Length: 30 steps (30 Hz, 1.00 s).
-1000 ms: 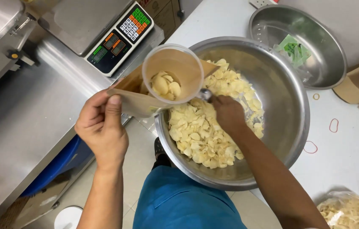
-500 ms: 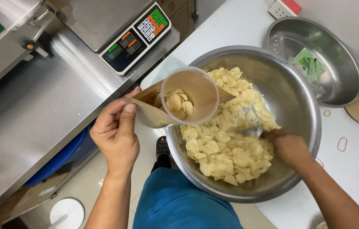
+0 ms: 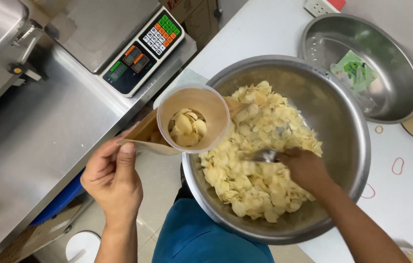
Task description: The person scoops potato chips from a large metal bowl into paper bags using a metal scoop and a plastic funnel. Each filled bag is placed on a digital scale to verify weight, then moved to a conveyor belt for sealing. The process is repeated for multiple bags.
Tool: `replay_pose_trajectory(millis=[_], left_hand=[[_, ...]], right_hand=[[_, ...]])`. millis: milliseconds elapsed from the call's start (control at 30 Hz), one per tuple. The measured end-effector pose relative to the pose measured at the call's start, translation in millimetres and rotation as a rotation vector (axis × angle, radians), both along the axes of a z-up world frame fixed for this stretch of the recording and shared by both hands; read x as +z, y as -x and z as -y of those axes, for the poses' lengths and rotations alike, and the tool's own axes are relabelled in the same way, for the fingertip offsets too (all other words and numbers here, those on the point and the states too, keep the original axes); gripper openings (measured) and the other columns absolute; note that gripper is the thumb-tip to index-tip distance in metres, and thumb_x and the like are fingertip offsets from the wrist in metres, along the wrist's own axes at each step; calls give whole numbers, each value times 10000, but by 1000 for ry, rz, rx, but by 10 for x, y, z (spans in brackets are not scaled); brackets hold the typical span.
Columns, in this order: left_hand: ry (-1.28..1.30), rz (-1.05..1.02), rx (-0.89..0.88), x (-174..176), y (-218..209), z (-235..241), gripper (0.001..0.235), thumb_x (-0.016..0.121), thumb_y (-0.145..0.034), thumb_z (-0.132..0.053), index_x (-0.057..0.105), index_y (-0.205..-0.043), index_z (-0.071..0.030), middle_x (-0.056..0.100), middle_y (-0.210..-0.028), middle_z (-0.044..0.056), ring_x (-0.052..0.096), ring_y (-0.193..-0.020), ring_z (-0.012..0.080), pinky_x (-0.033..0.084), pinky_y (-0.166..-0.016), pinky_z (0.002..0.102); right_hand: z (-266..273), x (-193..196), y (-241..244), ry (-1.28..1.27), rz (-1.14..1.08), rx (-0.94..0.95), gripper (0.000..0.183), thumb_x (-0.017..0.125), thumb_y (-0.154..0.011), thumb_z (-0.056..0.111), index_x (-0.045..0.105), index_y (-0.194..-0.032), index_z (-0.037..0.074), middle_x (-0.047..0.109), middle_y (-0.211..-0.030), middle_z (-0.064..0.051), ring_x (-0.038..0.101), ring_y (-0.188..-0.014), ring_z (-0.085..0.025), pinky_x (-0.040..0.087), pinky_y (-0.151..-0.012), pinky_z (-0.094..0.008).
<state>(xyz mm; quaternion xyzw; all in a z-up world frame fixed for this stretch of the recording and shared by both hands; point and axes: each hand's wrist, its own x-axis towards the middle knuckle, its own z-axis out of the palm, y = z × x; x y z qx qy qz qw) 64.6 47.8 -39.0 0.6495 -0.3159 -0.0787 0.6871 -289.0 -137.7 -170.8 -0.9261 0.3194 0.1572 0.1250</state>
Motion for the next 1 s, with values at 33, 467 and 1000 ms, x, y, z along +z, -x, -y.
replay_pose_trajectory(millis=[33, 467, 1000], left_hand=[[2, -12, -35, 59, 13, 21, 96, 684, -1016, -29, 656, -1103, 0, 717, -1114, 174, 726, -1080, 262, 623, -1024, 348], [-173, 38, 43, 118, 38, -4, 146, 677, -1012, -47, 649, -1130, 34, 725, -1154, 191, 730, -1040, 233, 620, -965, 305], [-25, -12, -204, 312, -30, 298, 68, 642, -1010, -26, 661, -1055, 21, 736, -1092, 215, 764, -1086, 310, 657, -1029, 396]], right_hand=[[71, 236, -27, -87, -131, -235, 384, 587, -940, 33, 660, -1265, 223, 713, -987, -66, 657, -611, -214, 552, -447, -308], [1379, -873, -281, -351, 114, -736, 324, 522, -1050, 187, 710, -1312, 214, 702, -1260, -160, 664, -1048, -346, 527, -896, -496], [591, 185, 289, -796, 322, -746, 248, 720, -910, 195, 836, -1073, 48, 833, -1011, -70, 725, -999, -187, 551, -923, -322]])
